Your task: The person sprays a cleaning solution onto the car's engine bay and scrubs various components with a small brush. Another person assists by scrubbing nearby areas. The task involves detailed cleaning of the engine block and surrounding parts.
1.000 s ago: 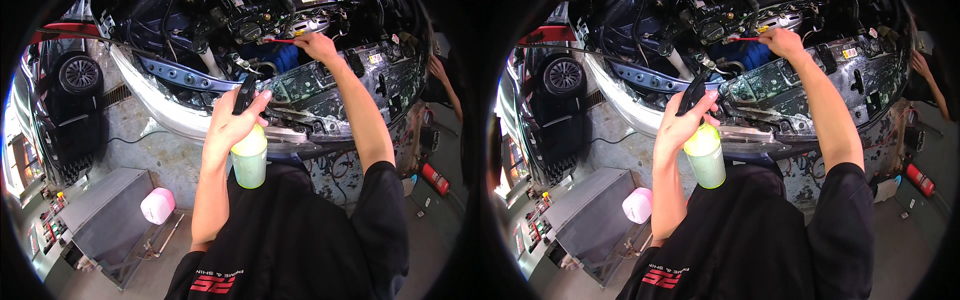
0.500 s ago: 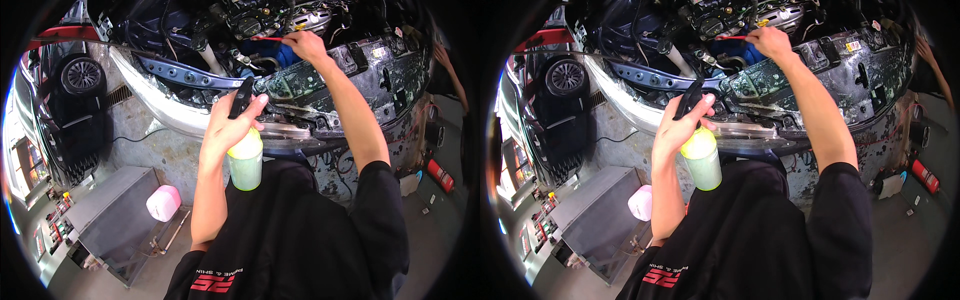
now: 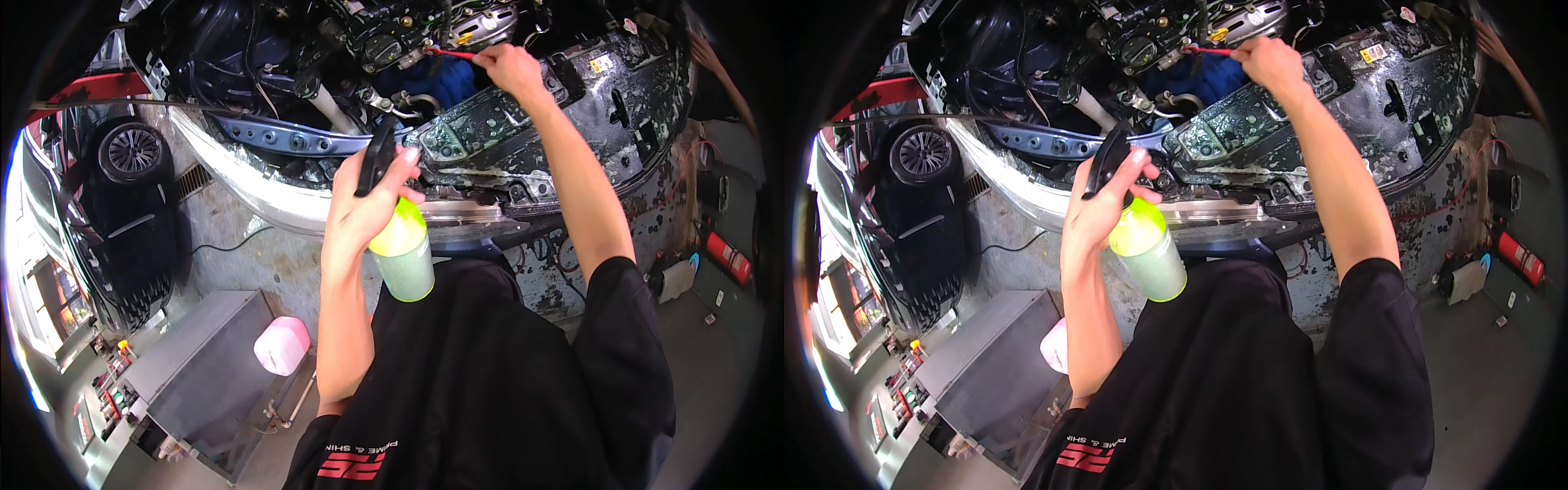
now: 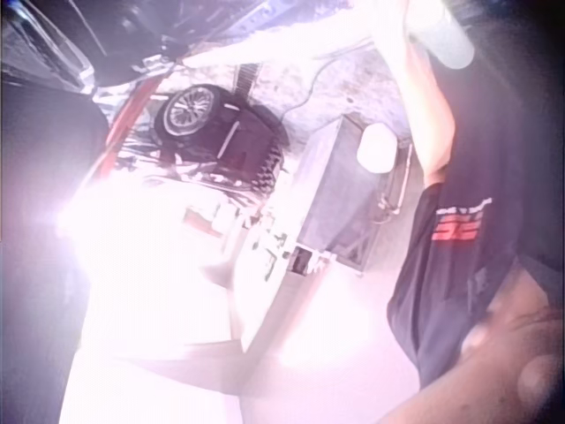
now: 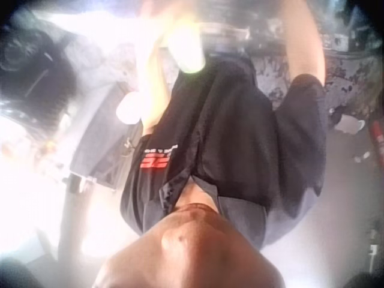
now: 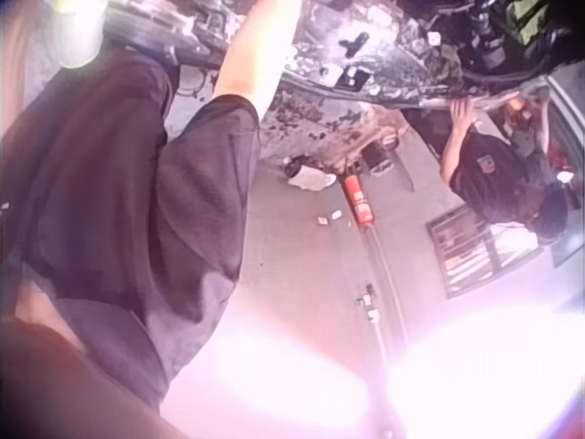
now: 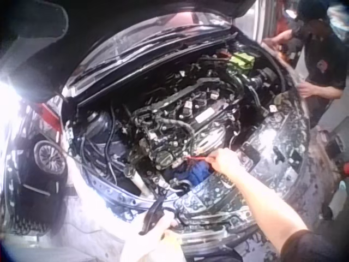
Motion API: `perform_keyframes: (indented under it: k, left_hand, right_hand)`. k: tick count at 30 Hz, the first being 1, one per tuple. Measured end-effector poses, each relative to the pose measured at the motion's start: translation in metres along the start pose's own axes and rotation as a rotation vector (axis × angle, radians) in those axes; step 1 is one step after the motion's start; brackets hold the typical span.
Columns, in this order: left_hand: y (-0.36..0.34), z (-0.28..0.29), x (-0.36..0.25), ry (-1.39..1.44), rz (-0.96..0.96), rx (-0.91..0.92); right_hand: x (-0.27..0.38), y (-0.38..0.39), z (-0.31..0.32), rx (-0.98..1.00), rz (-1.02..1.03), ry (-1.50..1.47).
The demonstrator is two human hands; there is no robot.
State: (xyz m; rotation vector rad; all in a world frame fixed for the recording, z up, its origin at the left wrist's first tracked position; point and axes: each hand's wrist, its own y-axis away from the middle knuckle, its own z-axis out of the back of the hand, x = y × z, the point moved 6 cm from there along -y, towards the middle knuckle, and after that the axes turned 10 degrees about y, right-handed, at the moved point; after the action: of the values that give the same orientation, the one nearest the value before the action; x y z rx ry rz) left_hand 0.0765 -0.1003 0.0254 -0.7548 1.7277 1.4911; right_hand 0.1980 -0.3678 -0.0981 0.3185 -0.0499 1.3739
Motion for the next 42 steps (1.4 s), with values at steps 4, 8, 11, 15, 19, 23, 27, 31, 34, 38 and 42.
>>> perform_keyframes:
  k: [4,8,11,15,19,23,27,31,34,38,42]
  left_hand:
    - [0.011,0.017,0.002,0.038,0.039,-0.079]
    - [0.021,0.033,-0.005,-0.058,0.007,-0.125]
    - [0.034,0.052,-0.019,-0.153,-0.004,-0.158]
    - [0.044,0.063,-0.039,-0.182,-0.062,-0.158]
    - [0.048,0.060,-0.052,-0.233,-0.081,-0.138]
    - [0.049,0.061,-0.052,-0.249,-0.079,-0.137]
    - [0.054,0.064,-0.053,-0.244,-0.082,-0.155]
    - [0.060,0.074,-0.049,-0.242,-0.074,-0.161]
    - [0.063,0.076,-0.049,-0.240,-0.080,-0.173]
    - [0.066,0.078,-0.047,-0.244,-0.069,-0.199]
    - [0.061,0.074,-0.043,-0.253,-0.044,-0.194]
  right_hand:
    - [0.036,0.038,-0.040,0.184,-0.281,-0.853]
    - [0.147,0.074,-0.087,0.379,-0.477,-2.083]
    - [0.172,0.067,-0.084,0.212,-0.718,-2.146]
    - [0.210,0.066,-0.080,0.127,-0.832,-2.170]
    - [0.200,0.051,-0.110,0.202,-0.880,-2.194]
    - [0.219,0.073,-0.109,0.210,-0.870,-2.052]
    - [0.204,0.069,-0.118,0.067,-0.830,-1.997]
    - [0.200,0.075,-0.115,0.135,-0.849,-2.072]
    - [0.201,0.073,-0.113,0.063,-0.845,-2.046]
    - [0.192,0.070,-0.115,0.028,-0.776,-2.022]
    - [0.178,0.062,-0.120,0.019,-0.733,-1.894]
